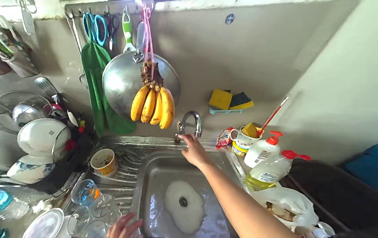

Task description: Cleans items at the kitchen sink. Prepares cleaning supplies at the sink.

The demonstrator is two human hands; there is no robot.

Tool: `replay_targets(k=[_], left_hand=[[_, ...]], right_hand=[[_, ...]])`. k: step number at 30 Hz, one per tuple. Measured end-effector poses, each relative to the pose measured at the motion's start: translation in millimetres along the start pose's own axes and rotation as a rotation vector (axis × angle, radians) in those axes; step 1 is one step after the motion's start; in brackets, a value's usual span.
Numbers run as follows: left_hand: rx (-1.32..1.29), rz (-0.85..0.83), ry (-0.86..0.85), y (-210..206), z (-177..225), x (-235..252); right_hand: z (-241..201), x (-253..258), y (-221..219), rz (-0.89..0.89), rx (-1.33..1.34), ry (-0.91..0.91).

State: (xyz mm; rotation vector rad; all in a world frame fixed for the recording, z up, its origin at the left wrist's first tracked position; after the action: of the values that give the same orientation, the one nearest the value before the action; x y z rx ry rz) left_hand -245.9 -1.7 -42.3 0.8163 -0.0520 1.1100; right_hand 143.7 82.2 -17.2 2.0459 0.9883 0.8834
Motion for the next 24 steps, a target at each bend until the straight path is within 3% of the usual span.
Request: replay_targets(k=[3, 6, 8, 10, 13, 15, 20, 22, 24], left_hand=[[-0.162, -0.157, 0.027, -63, 1, 31], [-0.298, -0.383, 0.151, -139, -5, 74], [-0.381, -0.533, 0.223, -183, 5, 107], [-0.555, -0.593, 0.335, -213, 23, 140], [-0.868, -0.507, 0.554, -234, 48, 177], [-0.965, -0.445, 0.623, -236, 57, 185], [-0.78, -0.339, 0.566, -222, 55, 190], [-0.727, -0.273, 0.521, -213, 42, 197], [-0.675, -0.198, 0.468, -202, 29, 216]], right_hand=[[-5, -13, 8, -0.186, 0.122, 0.014], [-11, -35, 25, -0.444, 0.275, -0.082], [-14, -37, 50, -0.461, 0.12, -0.162], [-19, -24, 85, -0.272, -0.063, -0.172], [-15, 19, 141, 0.149, -0.225, -0.036], [-5, 50, 168, 0.321, -0.312, 0.05], [8, 80, 178, 0.486, -0.435, 0.171], [-5, 54, 172, 0.582, -0.352, 0.242], [-16, 11, 143, 0.523, -0.153, 0.19]])
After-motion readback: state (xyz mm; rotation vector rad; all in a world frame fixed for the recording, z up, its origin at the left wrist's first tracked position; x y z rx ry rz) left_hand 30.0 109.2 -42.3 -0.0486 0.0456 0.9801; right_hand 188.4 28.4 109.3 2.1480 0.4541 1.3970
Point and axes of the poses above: each hand's wrist, its own x-axis towards the middle knuckle, its own y-axis out of the back of the hand, z = x × y, the point moved 3 cm from there along x, towards the middle knuckle, and after that the axes turned 2 degrees about z, right-handed, at the moved point
